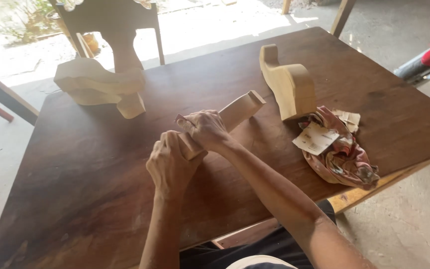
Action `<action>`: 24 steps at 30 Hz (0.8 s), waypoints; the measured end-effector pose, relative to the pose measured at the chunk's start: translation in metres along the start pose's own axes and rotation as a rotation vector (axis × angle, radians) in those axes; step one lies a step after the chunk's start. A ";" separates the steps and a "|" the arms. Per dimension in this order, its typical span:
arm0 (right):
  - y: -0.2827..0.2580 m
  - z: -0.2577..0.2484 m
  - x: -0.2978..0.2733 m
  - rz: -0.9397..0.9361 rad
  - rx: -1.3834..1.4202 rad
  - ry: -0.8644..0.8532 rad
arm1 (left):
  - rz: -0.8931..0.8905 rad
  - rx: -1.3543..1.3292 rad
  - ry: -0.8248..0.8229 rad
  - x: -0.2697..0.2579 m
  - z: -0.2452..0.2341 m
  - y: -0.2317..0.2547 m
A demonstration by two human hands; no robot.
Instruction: Sanding a curved wooden furniture component using a piece of sandpaper.
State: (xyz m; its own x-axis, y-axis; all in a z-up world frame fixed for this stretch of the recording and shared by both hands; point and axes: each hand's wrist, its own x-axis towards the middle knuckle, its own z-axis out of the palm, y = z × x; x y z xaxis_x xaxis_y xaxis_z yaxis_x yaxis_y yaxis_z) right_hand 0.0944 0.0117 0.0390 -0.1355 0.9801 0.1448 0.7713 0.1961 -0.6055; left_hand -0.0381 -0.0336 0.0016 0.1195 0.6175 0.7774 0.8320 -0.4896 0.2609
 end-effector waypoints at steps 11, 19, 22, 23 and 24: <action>0.025 0.028 -0.009 -0.386 0.211 0.442 | -0.288 0.051 -0.255 0.032 0.008 -0.022; 0.028 0.041 -0.008 -0.463 0.095 0.520 | -0.370 0.066 -0.291 0.031 0.015 -0.035; 0.003 0.015 0.006 -0.212 0.114 0.242 | -0.362 0.009 -0.313 0.031 0.011 -0.028; 0.012 0.025 0.016 -0.207 0.134 0.223 | -0.321 0.013 -0.256 0.030 0.010 -0.027; 0.020 0.036 0.026 -0.201 0.153 0.204 | -0.280 0.018 -0.200 0.029 0.009 -0.026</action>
State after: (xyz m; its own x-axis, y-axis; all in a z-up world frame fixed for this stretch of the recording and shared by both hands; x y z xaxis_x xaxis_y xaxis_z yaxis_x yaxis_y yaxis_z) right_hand 0.0837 0.0418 0.0027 -0.1364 0.8983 0.4176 0.6370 0.4024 -0.6575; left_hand -0.0517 0.0025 0.0119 -0.0123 0.8357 0.5491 0.8568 -0.2743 0.4367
